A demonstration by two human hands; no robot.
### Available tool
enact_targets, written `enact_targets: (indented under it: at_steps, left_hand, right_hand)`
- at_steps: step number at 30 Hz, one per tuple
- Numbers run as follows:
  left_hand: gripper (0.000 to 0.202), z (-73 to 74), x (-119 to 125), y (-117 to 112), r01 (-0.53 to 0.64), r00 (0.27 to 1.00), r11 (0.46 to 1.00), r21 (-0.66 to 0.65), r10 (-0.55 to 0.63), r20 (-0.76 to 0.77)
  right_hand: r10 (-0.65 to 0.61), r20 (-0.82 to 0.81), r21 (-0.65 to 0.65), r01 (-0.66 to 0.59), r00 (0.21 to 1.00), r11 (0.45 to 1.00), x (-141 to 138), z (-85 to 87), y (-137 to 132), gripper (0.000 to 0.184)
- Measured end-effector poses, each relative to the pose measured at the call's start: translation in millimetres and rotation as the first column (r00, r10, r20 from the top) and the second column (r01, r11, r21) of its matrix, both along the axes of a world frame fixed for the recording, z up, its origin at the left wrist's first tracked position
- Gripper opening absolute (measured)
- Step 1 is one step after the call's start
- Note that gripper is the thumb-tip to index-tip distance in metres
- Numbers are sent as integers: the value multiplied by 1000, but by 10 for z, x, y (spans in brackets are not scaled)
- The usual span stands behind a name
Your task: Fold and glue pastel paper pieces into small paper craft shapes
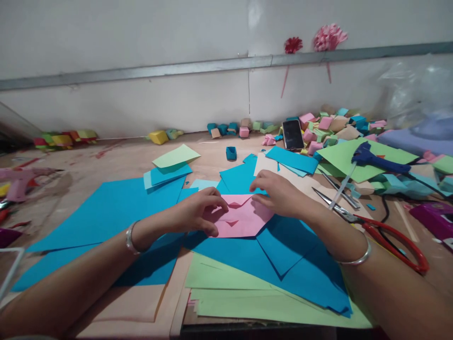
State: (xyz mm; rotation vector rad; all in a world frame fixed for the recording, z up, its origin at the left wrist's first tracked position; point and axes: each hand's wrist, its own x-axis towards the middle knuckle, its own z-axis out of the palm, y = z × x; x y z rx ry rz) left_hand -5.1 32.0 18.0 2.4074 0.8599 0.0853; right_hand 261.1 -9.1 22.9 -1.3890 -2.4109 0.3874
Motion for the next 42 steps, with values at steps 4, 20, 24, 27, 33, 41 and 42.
enact_targets:
  at_steps: [4, 20, 24, 27, 33, 41, 42]
  left_hand:
    - [54, 33, 29, -39, 33, 999, 997, 63, -32, -12]
    - [49, -45, 153, -54, -542, 679, 820, -185, 557, 478]
    - [48, -29, 206, -131, -303, 672, 773, -558, 588, 450]
    - [43, 5, 198, -153, -313, 638, 790, -527, 586, 499]
    - [28, 31, 121, -54, -390, 731, 752, -531, 603, 318]
    - [37, -90, 46, 74, -445, 836, 895, -33, 428, 344]
    - [32, -88, 46, 73, -466, 831, 880, 93, 399, 387]
  right_hand:
    - [-132, -77, -20, 131, 988, 991, -117, -218, 74, 38]
    - [-567, -802, -555, 117, 190, 824, -307, -191, -54, 40]
    - [-511, -818, -521, 37, 262, 853, -481, -184, -176, 39]
    - [-397, -796, -458, -25, 456, 889, -502, -127, -220, 34]
    - [-10, -456, 287, 158, 890, 945, -184, -58, -123, 53]
    - [104, 62, 279, -117, 993, 953, -91, -79, -15, 18]
    - [132, 88, 207, -148, 987, 967, -95, -90, -6, 19]
